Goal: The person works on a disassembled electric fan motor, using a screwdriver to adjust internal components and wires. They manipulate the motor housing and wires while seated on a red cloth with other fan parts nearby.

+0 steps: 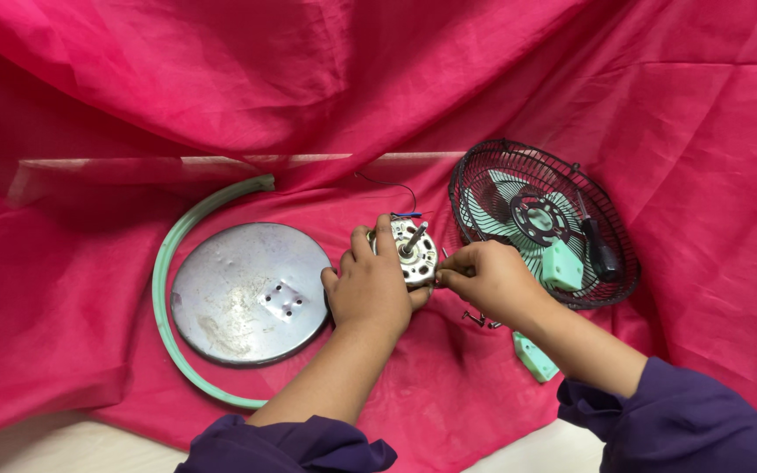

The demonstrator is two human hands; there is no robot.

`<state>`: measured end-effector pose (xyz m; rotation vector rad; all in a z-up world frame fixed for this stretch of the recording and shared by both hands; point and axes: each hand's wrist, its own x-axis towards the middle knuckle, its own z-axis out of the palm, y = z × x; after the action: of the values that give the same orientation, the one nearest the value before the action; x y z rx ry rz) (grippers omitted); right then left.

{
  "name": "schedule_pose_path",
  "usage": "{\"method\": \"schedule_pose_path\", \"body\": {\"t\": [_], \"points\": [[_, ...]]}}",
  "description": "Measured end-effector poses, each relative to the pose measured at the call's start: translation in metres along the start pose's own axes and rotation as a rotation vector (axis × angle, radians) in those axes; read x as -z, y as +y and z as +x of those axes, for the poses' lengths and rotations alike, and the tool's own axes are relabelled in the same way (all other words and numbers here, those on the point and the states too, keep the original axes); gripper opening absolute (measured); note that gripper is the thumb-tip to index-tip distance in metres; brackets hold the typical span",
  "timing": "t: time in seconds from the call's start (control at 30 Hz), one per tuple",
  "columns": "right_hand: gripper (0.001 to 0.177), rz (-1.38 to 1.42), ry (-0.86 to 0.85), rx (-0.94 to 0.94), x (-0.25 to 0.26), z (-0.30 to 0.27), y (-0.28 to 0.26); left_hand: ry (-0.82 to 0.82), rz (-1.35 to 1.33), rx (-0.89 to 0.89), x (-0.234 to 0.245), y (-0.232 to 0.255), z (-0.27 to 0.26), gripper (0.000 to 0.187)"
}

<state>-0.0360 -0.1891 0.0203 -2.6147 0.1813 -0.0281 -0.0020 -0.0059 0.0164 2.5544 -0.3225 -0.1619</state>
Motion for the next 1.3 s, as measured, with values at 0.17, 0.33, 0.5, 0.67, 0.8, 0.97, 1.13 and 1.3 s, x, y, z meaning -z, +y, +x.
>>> {"method": "schedule_pose_path", "body": {"t": [0.17,0.33,0.5,0.67,0.8,0.97,1.13,1.3], "points": [[0.025,0.081,0.152,0.028,-0.011,-0.011,-0.008,0.022,-0.015,-0.004,-0.001,-0.001,-0.002,0.118],[0.023,0.304,0.22,-0.014,-0.02,-0.018,-0.004,0.056,-0.005,-0.013,-0.005,-0.004,-0.002,0.119],[0.02,0.552,0.235,0.054,-0.029,-0.022,0.001,0.086,-0.015,-0.01,-0.004,-0.007,0.0,0.121],[0.018,0.692,0.283,0.025,-0.032,-0.02,0.005,0.075,-0.01,0.007,-0.005,-0.005,0.004,0.122],[0.016,0.631,0.276,0.047,-0.033,-0.021,0.003,0.069,-0.009,0.012,-0.004,-0.004,0.004,0.122],[0.013,0.44,0.304,0.098,-0.031,-0.026,-0.004,0.01,0.023,0.004,0.0,-0.001,0.003,0.123],[0.022,0.46,0.384,0.105,-0.038,-0.033,-0.004,-0.06,0.053,-0.005,0.007,0.0,0.006,0.124],[0.015,0.449,0.368,0.252,-0.042,-0.034,0.006,-0.114,0.079,0.038,0.011,0.004,0.005,0.127]]}}
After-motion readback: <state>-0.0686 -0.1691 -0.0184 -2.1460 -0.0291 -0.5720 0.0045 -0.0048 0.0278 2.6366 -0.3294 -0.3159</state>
